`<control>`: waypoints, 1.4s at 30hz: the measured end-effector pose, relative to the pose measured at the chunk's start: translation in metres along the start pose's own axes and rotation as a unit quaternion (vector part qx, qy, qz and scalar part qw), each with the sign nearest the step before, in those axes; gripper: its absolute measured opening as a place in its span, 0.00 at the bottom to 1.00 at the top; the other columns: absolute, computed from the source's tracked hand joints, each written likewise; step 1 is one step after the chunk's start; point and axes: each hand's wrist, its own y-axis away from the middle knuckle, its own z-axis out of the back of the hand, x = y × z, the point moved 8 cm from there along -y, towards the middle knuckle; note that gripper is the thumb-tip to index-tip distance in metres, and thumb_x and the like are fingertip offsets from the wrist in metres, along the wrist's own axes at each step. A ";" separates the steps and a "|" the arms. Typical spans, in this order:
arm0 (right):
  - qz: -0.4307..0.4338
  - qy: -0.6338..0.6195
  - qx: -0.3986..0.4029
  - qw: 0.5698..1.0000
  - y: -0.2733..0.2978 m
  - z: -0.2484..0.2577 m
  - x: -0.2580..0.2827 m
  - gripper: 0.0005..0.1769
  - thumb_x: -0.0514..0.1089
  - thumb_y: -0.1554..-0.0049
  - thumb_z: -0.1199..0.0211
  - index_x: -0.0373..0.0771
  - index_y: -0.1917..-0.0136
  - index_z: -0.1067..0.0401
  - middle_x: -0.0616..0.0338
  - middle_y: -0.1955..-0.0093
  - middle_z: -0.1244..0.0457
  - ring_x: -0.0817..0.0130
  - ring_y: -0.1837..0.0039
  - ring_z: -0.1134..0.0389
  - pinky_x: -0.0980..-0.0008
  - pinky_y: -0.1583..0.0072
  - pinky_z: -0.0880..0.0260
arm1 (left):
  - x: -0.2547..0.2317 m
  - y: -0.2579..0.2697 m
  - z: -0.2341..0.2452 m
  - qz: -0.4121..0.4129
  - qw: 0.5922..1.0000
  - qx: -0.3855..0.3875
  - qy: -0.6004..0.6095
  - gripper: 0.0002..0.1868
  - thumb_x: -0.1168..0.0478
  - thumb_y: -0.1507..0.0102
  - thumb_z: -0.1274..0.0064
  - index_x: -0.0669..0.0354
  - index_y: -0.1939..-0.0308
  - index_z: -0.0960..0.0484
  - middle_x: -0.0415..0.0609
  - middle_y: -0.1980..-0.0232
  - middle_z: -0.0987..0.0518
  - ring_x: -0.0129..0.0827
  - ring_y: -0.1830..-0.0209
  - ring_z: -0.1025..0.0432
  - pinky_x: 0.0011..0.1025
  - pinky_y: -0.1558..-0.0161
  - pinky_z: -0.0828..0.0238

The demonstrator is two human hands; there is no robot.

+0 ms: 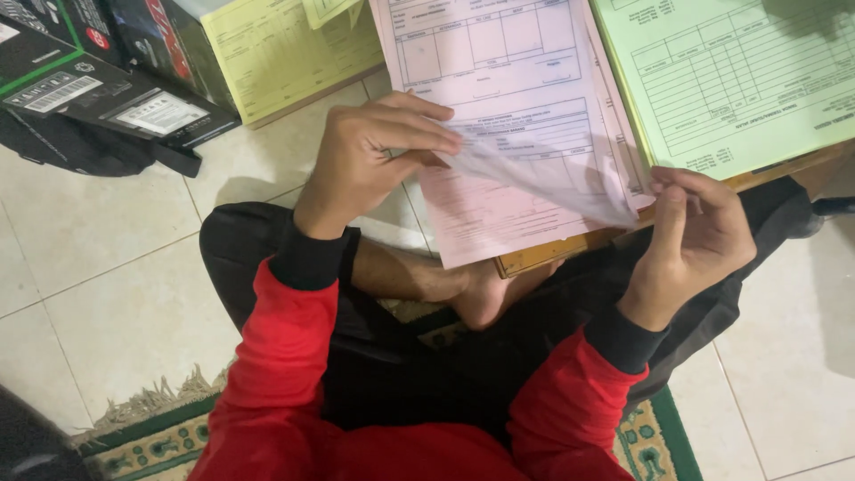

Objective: Sorting and organizing various printed forms and documents while sitting on the floor.

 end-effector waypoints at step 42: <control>-0.511 -0.266 0.159 0.802 0.169 -0.371 -0.088 0.30 0.30 0.48 0.49 0.39 0.32 0.44 0.64 0.60 0.38 0.82 0.69 0.47 0.85 0.69 0.47 | 0.191 0.177 0.179 0.146 0.742 -0.436 0.488 0.35 0.37 0.38 0.67 0.62 0.39 0.39 0.60 0.36 0.39 0.52 0.36 0.43 0.52 0.36 0.49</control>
